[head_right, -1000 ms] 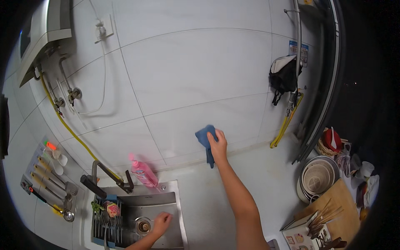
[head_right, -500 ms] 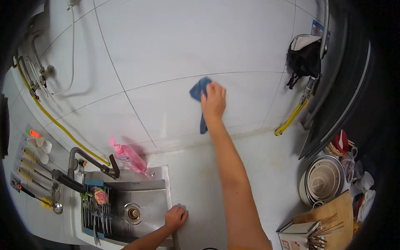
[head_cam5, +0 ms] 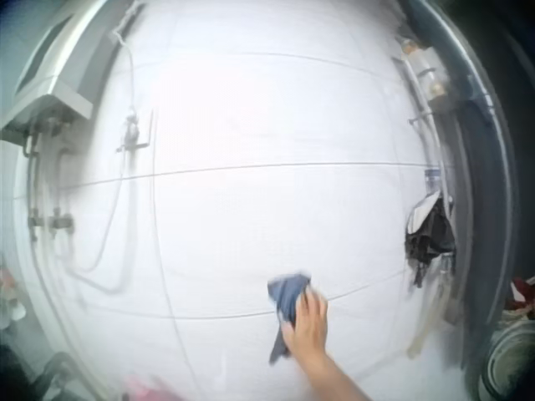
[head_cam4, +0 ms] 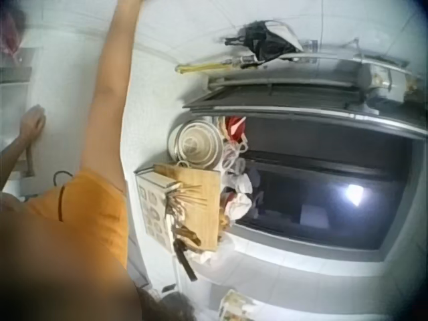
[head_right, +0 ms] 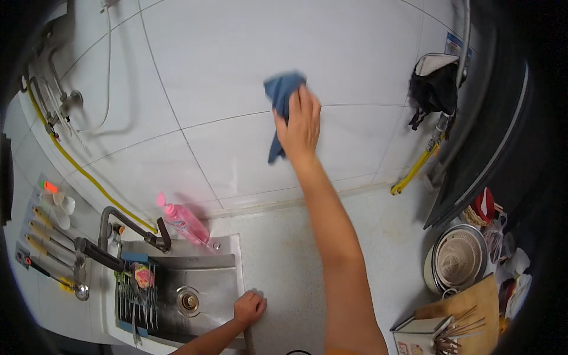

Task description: The person wipes the tiled kitchen wall around a sink, water heater pipes, and utensil rack using a cloth and then a white tissue.

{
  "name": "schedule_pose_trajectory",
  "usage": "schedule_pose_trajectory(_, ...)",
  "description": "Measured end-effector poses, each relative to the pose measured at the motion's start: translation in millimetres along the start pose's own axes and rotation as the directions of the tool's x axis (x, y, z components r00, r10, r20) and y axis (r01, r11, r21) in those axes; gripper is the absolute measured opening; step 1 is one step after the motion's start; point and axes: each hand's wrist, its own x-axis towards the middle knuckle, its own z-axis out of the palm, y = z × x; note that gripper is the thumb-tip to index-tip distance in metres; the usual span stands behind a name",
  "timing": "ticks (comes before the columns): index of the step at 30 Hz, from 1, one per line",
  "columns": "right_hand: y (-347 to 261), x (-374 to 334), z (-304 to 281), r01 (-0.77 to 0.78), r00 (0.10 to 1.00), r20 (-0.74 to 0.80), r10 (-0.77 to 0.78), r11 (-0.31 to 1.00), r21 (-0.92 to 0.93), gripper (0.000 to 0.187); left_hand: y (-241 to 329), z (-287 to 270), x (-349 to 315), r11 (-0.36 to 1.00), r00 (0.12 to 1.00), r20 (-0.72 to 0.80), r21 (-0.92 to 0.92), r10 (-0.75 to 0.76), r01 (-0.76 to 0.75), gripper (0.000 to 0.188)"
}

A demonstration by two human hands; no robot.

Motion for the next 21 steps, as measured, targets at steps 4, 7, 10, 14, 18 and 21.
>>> schedule_pose_trajectory(4,-14.6,23.9,19.9,0.107,0.989,0.118,-0.085,0.976,-0.188,0.028,3.9,1.7,1.8,0.999,0.998,0.043,-0.016,-0.039,0.040,0.015)
schedule_pose_trajectory(7,-18.8,-15.2,37.2,0.198,0.959,0.240,-0.149,0.960,-0.196,0.029,-1.6,4.7,-0.6,0.998,0.999,-0.009,-0.052,-0.033,0.033,0.015)
schedule_pose_trajectory(10,-21.9,-102.5,44.3,0.300,0.911,0.326,-0.254,0.949,-0.100,0.024,1.1,-1.2,-2.9,0.993,0.999,0.012,-0.105,-0.051,0.052,0.015)
schedule_pose_trajectory(14,-5.7,-215.0,26.9,0.384,0.795,0.483,-0.367,0.921,0.067,0.026,1.0,-4.5,0.9,0.988,0.998,0.016,-0.137,-0.067,0.069,0.014)
schedule_pose_trajectory(18,13.8,-265.5,14.0,0.410,0.712,0.606,-0.354,0.911,0.050,0.027,-0.4,-3.2,-3.8,0.978,0.987,0.090,-0.147,-0.132,0.145,0.016)
schedule_pose_trajectory(21,12.3,-236.1,20.1,0.373,0.769,0.561,-0.306,0.928,-0.005,0.026,-0.9,1.6,-2.4,0.981,0.994,0.005,-0.161,-0.105,0.104,0.015)
